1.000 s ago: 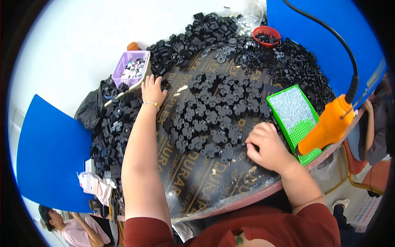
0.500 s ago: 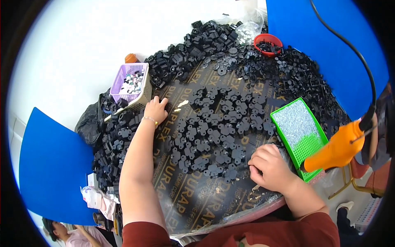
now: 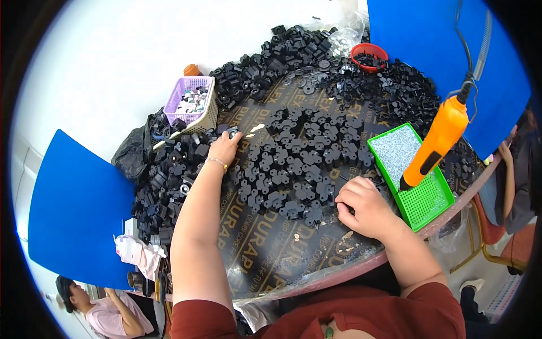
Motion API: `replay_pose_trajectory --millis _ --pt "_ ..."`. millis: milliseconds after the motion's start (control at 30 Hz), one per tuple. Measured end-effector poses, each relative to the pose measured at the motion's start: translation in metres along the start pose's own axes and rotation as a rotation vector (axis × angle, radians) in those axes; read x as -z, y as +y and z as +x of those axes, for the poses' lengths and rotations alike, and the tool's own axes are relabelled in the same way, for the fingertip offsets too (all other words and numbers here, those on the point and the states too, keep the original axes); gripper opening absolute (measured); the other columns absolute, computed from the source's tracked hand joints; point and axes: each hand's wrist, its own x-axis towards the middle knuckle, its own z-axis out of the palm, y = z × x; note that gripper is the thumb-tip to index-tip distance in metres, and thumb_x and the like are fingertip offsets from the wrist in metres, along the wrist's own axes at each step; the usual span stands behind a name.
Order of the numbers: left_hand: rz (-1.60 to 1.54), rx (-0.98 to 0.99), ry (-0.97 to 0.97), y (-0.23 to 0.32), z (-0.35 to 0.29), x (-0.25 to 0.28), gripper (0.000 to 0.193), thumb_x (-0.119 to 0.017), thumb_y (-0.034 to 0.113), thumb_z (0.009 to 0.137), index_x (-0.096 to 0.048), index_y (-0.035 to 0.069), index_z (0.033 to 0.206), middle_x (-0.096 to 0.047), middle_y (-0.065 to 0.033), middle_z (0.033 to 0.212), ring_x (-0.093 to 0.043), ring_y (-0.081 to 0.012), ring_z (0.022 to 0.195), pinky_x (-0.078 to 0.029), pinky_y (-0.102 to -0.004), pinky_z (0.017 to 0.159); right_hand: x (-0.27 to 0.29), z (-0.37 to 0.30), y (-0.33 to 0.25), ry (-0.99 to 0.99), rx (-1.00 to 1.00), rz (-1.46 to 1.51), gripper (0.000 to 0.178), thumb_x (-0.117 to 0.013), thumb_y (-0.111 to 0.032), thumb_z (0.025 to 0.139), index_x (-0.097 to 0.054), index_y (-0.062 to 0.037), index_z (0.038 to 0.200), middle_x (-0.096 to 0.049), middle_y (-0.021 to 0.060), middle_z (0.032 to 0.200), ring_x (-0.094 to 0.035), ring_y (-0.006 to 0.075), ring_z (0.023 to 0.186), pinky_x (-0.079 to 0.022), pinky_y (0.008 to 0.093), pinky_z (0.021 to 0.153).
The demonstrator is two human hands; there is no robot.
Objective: Assembling and inspecting small black plastic components at a factory workbench.
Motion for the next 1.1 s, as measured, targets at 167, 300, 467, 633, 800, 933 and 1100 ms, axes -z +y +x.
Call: replay_pose_trajectory --millis 167,300,467,633,800,933,1100 --pt "-0.476 -0.023 0.482 0.003 -0.024 0.038 0.027 -0.057 0.010 0.093 -0.061 0.015 0.119 -0.059 -0.0188 0.103 -0.060 -0.0407 0.094 -0.051 -0.0457 0.081 0.005 0.001 -0.001 0.004 -0.004 0.019 0.008 -0.067 -0.008 0.074 -0.061 -0.0068 0.078 -0.059 0.0067 0.080 -0.057 0.0283 0.083 -0.046 0.0400 0.077" --pt "-0.709 0.160 0.527 0.018 -0.076 0.088 0.030 -0.060 0.003 0.092 -0.058 0.006 0.122 -0.060 -0.0167 0.104 -0.060 -0.0317 0.093 -0.050 -0.0366 0.084 0.008 0.000 -0.001 0.036 -0.023 0.036 0.007 -0.067 -0.008 0.075 -0.061 -0.0061 0.079 -0.060 0.0078 0.080 -0.058 0.0299 0.084 -0.046 0.0410 0.078" --pt "-0.783 0.161 0.396 0.064 -0.198 0.115 0.028 -0.063 0.000 0.088 -0.059 0.001 0.116 -0.060 -0.0128 0.105 -0.061 -0.0248 0.090 -0.050 -0.0322 0.081 0.006 0.001 -0.003 0.047 -0.023 0.071 0.006 -0.067 -0.007 0.076 -0.062 -0.0047 0.079 -0.062 0.0085 0.082 -0.058 0.0301 0.086 -0.047 0.0409 0.080" --pt "-0.621 0.145 0.105 0.100 -0.269 0.099 0.046 -0.074 0.020 0.081 -0.058 0.007 0.122 -0.058 -0.0158 0.108 -0.057 -0.0355 0.099 -0.045 -0.0422 0.091 0.002 0.004 -0.008 0.038 -0.071 0.159 0.006 -0.066 -0.006 0.079 -0.063 -0.0023 0.082 -0.063 0.0106 0.084 -0.059 0.0316 0.086 -0.049 0.0404 0.079" --pt "-1.023 0.250 0.366 0.113 -0.254 0.123 0.038 -0.069 0.012 0.088 -0.051 0.005 0.121 -0.059 -0.0118 0.112 -0.058 -0.0257 0.107 -0.044 -0.0376 0.095 0.024 0.029 -0.042 -0.073 -0.177 0.406 0.019 -0.063 -0.014 0.092 -0.067 0.0020 0.101 -0.064 0.0134 0.095 -0.063 0.0280 0.083 -0.050 0.0332 0.076" --pt "-1.971 0.034 0.375 0.146 -0.206 0.165 0.021 -0.054 0.008 0.099 -0.040 0.011 0.113 -0.057 -0.0089 0.115 -0.061 -0.0202 0.103 -0.048 -0.0345 0.092 0.029 0.056 -0.058 -0.061 -0.295 0.734 0.021 -0.062 -0.014 0.095 -0.066 0.0021 0.107 -0.067 0.0050 0.094 -0.060 0.0110 0.080 -0.048 0.0273 0.073" --pt "-2.364 -0.007 0.227 0.179 -0.167 0.164 0.038 -0.059 0.009 0.097 -0.033 0.013 0.124 -0.060 -0.0167 0.122 -0.066 -0.0312 0.103 -0.049 -0.0429 0.097 0.009 0.068 -0.046 0.067 -0.411 1.215 0.019 -0.059 -0.013 0.099 -0.064 0.0001 0.111 -0.067 0.0024 0.095 -0.060 0.0074 0.080 -0.049 0.0233 0.073"
